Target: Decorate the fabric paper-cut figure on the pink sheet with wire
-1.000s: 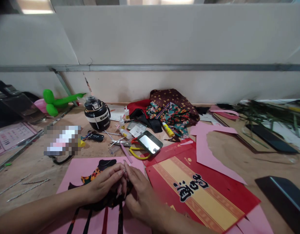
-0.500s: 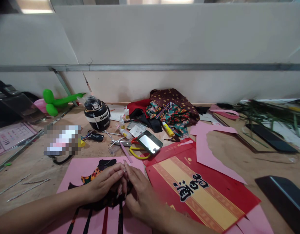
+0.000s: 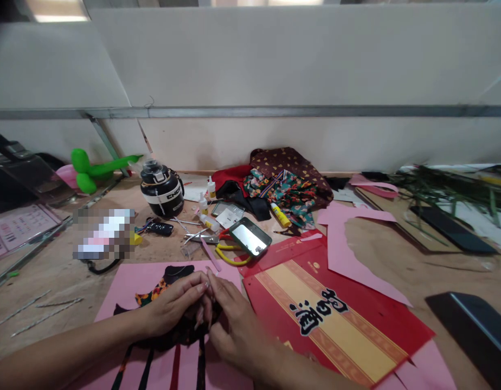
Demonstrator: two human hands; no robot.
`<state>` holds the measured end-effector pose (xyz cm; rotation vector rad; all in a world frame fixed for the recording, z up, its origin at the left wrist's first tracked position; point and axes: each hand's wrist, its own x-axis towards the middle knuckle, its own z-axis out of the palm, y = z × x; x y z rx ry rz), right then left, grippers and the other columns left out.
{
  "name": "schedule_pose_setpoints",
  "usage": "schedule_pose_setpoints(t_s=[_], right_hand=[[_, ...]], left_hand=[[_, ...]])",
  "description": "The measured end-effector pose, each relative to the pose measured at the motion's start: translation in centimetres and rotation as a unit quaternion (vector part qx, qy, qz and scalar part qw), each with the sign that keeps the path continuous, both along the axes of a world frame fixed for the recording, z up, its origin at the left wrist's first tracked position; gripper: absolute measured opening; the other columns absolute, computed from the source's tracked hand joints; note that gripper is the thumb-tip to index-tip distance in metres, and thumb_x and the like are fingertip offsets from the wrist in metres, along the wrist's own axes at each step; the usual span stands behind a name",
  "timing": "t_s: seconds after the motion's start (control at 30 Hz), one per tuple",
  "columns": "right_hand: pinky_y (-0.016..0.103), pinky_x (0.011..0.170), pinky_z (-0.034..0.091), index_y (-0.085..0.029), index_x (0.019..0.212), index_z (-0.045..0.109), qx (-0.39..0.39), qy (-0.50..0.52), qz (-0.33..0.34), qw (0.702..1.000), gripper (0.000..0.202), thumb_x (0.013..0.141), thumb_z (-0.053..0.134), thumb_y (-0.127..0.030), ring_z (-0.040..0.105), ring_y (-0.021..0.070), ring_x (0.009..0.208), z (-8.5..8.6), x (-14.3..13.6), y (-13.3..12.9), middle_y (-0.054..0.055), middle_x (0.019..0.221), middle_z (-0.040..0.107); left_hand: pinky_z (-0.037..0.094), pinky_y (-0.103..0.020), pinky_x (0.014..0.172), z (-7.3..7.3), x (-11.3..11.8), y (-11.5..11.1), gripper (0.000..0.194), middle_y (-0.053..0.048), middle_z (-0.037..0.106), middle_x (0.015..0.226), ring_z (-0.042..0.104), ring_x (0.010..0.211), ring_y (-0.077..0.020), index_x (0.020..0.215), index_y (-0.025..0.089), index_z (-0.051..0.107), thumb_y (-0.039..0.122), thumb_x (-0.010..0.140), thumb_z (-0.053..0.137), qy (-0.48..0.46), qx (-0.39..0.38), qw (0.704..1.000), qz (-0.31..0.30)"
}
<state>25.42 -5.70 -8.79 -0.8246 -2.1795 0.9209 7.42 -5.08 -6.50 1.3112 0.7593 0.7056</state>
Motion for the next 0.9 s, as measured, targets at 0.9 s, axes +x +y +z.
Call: schedule_pose_setpoints(t_s=[0.9], right_hand=[[0.046, 0.107, 0.036, -0.026, 0.146, 0.021, 0.023, -0.014, -0.011, 1.000, 0.082, 0.071, 0.044, -0.002, 0.039, 0.0232, 0.129, -0.24, 0.00, -0.14, 0.010, 0.140, 0.042]], left_hand=[[0.040, -0.020, 0.052, -0.49, 0.02, 0.06, 0.037, 0.000, 0.057, 0.067, 0.051, 0.054, -0.0089, 0.088, 0.016, 0.048, 0.053, 0.090, 0.042, 0.004, 0.003, 1.000, 0.015]])
